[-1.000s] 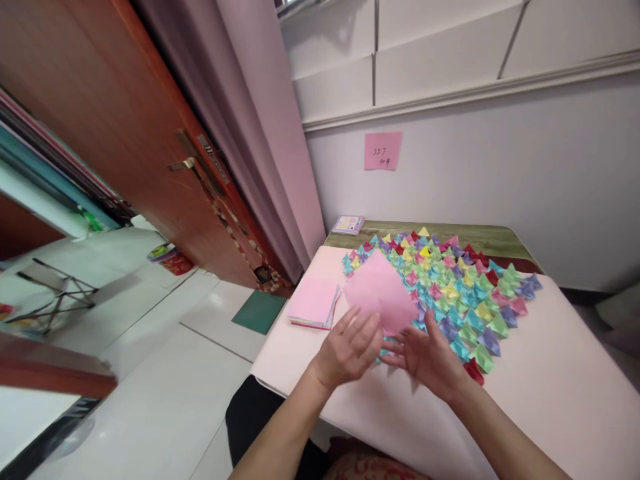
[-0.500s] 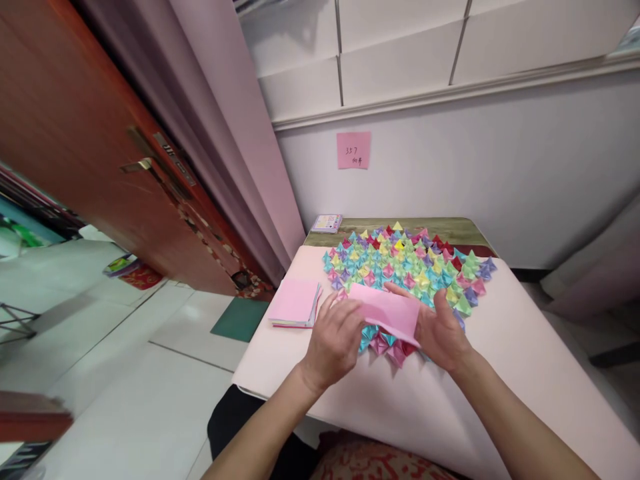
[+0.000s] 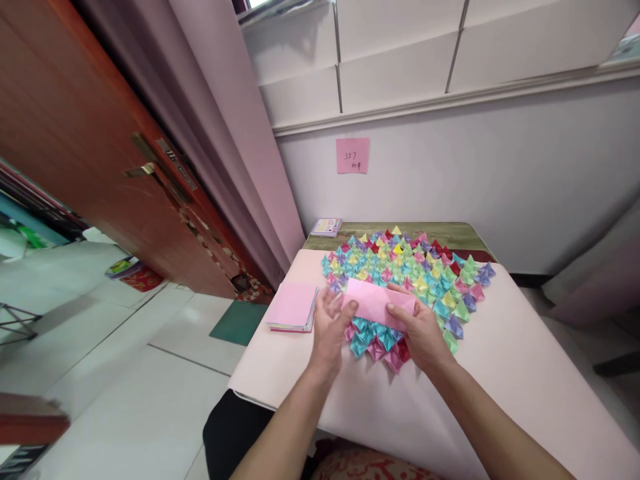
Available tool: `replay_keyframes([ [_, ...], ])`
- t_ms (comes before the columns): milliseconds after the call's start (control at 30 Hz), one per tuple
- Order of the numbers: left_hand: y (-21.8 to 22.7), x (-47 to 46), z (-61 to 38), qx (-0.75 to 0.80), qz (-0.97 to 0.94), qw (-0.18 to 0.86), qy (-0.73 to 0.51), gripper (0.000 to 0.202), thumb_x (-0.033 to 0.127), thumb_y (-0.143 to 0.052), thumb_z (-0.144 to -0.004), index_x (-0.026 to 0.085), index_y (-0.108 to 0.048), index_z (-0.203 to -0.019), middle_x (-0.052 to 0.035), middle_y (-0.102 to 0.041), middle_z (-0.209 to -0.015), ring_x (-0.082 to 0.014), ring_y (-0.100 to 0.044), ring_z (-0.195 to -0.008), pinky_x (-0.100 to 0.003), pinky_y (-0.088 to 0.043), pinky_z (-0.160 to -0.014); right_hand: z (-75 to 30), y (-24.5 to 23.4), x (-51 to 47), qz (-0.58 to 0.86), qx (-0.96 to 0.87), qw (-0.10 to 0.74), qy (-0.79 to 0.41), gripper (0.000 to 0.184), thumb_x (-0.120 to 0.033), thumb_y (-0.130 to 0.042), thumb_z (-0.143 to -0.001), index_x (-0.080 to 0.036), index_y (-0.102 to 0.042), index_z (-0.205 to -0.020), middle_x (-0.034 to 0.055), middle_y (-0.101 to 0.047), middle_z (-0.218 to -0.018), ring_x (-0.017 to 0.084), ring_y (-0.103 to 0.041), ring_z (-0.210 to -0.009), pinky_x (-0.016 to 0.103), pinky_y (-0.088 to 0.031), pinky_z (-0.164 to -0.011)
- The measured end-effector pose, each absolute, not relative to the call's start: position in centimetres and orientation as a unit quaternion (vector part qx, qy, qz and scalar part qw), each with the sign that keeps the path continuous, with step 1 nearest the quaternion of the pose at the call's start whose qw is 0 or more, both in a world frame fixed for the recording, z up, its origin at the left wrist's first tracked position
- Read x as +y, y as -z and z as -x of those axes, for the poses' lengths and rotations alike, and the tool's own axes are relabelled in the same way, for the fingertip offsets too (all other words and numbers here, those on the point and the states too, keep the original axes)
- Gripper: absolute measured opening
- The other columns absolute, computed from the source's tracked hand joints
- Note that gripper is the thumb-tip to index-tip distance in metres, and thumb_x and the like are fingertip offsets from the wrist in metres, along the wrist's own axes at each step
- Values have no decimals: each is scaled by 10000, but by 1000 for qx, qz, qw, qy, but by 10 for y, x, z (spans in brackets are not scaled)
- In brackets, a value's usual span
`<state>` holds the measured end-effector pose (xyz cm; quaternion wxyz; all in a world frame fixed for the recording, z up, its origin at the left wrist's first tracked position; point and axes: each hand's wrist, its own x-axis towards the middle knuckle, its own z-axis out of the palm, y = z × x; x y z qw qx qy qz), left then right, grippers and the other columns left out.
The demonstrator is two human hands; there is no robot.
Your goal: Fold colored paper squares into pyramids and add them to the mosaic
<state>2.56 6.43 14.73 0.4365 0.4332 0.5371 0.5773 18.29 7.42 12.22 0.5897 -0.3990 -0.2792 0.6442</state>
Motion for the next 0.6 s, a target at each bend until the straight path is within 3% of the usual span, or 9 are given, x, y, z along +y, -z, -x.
replay_keyframes([
  [100,-145,53,-44,467,-330,612,-547,487,447,-761,-744,148,-660,-1116,-143,-703,-1116,-244,-689,-954,-344,-549,-790,-167,-134,72,377,-287,603,-642,742,-350,-822,-704,-208,-516,-1364,64,-750,-1012,253,-715,-877,402,-578,-805],
  [233,-154,55,-47,445,-256,594,-619,376,384,-839,-644,104,-714,-861,-84,-743,-828,-195,-696,-743,-310,-551,-713,-171,-141,63,391,-399,549,-622,627,-442,-705,-829,-206,-510,-1377,82,-738,-1007,247,-707,-884,400,-578,-799],
  [300,-160,57,-39,460,-220,590,-627,363,366,-864,-593,107,-693,-782,-54,-724,-720,-174,-676,-638,-291,-543,-629,-186,-136,61,393,-482,548,-559,589,-447,-617,-897,-238,-454,-1423,94,-711,-1109,243,-694,-966,400,-564,-853],
  [367,-164,58,-31,463,-193,598,-625,374,349,-879,-558,115,-675,-768,-39,-713,-687,-162,-663,-596,-272,-531,-575,-203,-127,62,388,-588,514,-490,580,-375,-597,-916,-279,-413,-1457,87,-694,-1168,244,-683,-1034,418,-543,-917],
  [467,-167,56,-29,454,-196,616,-614,417,341,-881,-551,118,-682,-840,-54,-735,-747,-174,-679,-631,-272,-539,-575,-218,-116,64,367,-717,456,-379,492,-246,-585,-905,-310,-518,-1389,62,-701,-1179,233,-691,-1033,402,-561,-901],
  [600,-169,52,-37,447,-237,625,-595,395,339,-860,-603,110,-687,-875,-73,-747,-778,-198,-697,-670,-294,-559,-621,-214,-116,66,349,-763,491,-237,347,-170,-603,-860,-289,-682,-1176,49,-749,-1055,214,-718,-922,340,-590,-789],
])
